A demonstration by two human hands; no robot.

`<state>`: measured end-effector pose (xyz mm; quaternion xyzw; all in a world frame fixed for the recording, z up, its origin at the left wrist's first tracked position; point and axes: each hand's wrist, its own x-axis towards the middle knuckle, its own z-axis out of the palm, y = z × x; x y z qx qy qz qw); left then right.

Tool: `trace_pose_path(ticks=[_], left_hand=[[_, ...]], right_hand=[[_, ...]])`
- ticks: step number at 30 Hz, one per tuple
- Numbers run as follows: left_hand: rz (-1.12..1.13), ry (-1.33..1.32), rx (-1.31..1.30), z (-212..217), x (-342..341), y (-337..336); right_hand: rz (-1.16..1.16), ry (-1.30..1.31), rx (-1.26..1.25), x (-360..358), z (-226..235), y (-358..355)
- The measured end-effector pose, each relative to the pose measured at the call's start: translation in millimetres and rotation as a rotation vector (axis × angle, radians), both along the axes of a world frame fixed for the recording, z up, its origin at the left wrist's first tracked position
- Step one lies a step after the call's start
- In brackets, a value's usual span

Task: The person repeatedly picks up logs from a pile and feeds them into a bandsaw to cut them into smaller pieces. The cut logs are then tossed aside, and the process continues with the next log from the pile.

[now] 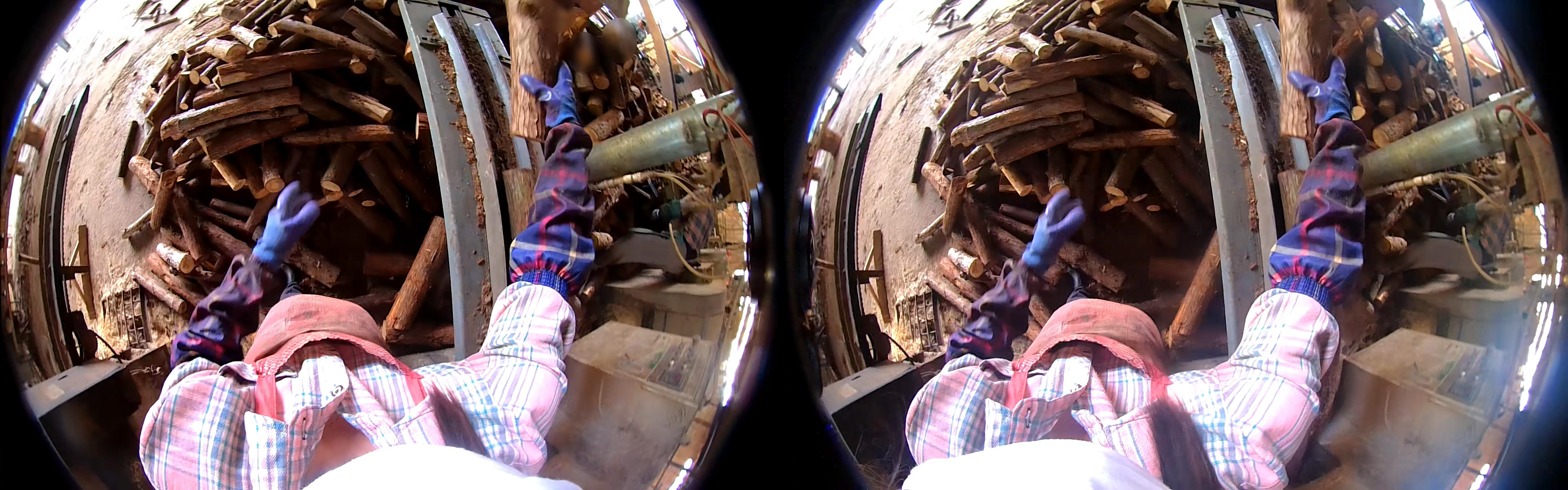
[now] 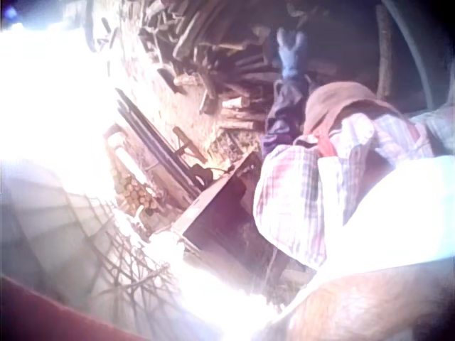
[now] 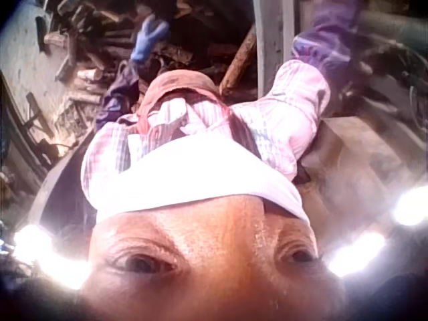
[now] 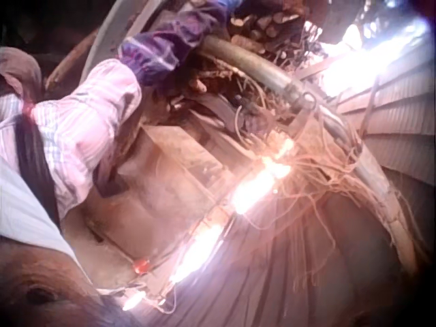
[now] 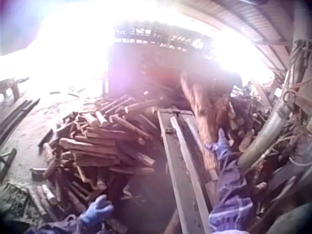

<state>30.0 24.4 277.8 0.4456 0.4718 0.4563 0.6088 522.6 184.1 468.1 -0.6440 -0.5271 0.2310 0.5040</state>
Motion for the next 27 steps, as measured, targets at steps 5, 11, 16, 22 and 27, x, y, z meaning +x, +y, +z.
trace_pose_path(ticks=[5,11,16,22,27], left_hand=[[0.022,0.39,-0.203,-99.1,-57.9,-70.2],[0.056,0.203,-0.229,-115.2,-58.3,-72.0],[0.06,0.246,-0.35,-85.6,-59.0,-57.8],[0.001,0.103,-0.503,-127.4,-105.5,-70.5],[0.155,0.099,-0.614,-216.2,-169.1,-84.5]], right_hand=[[-0.206,-0.687,-0.449,18.0,-101.8,-0.1],[-0.212,-0.751,-0.521,12.2,-85.6,-41.7],[-0.065,-0.418,-0.312,29.7,-119.8,-57.3],[-0.081,-0.149,-0.4,30.0,-115.8,-92.8],[-0.079,-0.323,-0.336,34.9,-116.5,-118.8]])
